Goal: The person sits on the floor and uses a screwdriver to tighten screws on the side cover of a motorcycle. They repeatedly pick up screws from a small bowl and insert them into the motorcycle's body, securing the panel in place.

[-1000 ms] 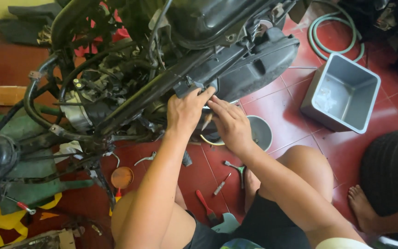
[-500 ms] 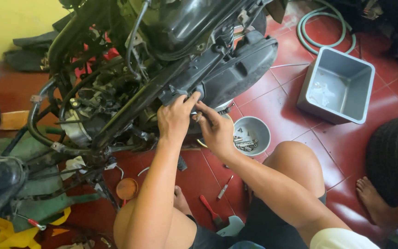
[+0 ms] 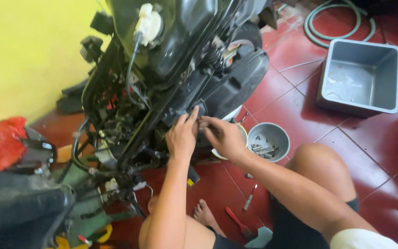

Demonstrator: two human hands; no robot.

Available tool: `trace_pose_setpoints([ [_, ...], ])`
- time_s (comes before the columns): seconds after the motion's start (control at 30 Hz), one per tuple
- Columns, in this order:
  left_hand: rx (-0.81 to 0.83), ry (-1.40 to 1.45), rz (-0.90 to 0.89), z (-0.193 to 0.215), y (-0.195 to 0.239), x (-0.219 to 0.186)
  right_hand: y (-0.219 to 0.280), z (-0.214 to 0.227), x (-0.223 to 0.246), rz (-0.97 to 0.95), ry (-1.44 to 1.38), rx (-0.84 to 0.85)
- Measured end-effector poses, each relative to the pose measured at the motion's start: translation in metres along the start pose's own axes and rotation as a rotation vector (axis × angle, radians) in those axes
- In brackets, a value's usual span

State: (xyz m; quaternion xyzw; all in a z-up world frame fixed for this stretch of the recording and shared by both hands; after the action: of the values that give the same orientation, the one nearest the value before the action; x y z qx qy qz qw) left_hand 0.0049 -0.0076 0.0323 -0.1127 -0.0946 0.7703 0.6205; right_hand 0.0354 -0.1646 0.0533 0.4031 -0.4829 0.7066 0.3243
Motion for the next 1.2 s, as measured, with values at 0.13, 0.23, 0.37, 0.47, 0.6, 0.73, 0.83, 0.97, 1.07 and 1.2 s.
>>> trace_pose_setpoints([
  [0.13,0.013,0.02,-0.066,0.028,0.015,-0.002,-0.003,0.059,0.014,0.162,0.086,0.011],
  [0.23,0.01,0.068,-0.156,0.034,0.03,0.002,0.003,0.108,0.004,0.145,0.124,-0.067],
  [0.37,0.066,0.204,-0.209,0.058,0.047,0.011,0.005,0.138,-0.011,-0.347,0.388,0.152],
  [0.47,0.029,0.267,-0.148,0.063,0.061,0.032,0.02,0.127,-0.051,-0.355,0.543,0.403],
  [0.6,-0.026,0.33,0.078,0.047,0.082,0.071,0.034,0.086,-0.043,-0.422,0.417,0.554],
  [0.73,0.196,0.29,0.336,0.089,0.098,0.083,0.02,0.07,-0.003,-0.504,0.288,0.495],
  [0.83,0.594,0.23,0.533,0.068,0.119,0.101,0.018,0.06,-0.026,-0.508,0.249,0.42],
  [0.97,0.717,0.124,0.542,-0.001,0.143,0.128,0.014,0.047,-0.048,-0.526,0.288,0.406],
  [1.07,0.672,0.1,0.65,-0.024,0.146,0.134,0.013,0.042,-0.051,-0.5,0.293,0.383],
  [1.2,0.636,0.183,0.68,-0.009,0.126,0.114,0.015,0.046,-0.046,-0.485,0.232,0.377],
])
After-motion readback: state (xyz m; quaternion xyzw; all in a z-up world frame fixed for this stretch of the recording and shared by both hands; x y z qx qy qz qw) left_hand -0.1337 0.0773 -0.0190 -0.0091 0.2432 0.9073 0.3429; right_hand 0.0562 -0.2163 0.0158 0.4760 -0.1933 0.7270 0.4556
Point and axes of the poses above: each hand's wrist, its own y-axis away from the middle knuckle, its own z-axis out of the back of the hand, x = y × z, the point moved 2 cm from there along -y, towards the middle knuckle, and after that the axes turned 9 degrees about -y, right-handed, at the moved point
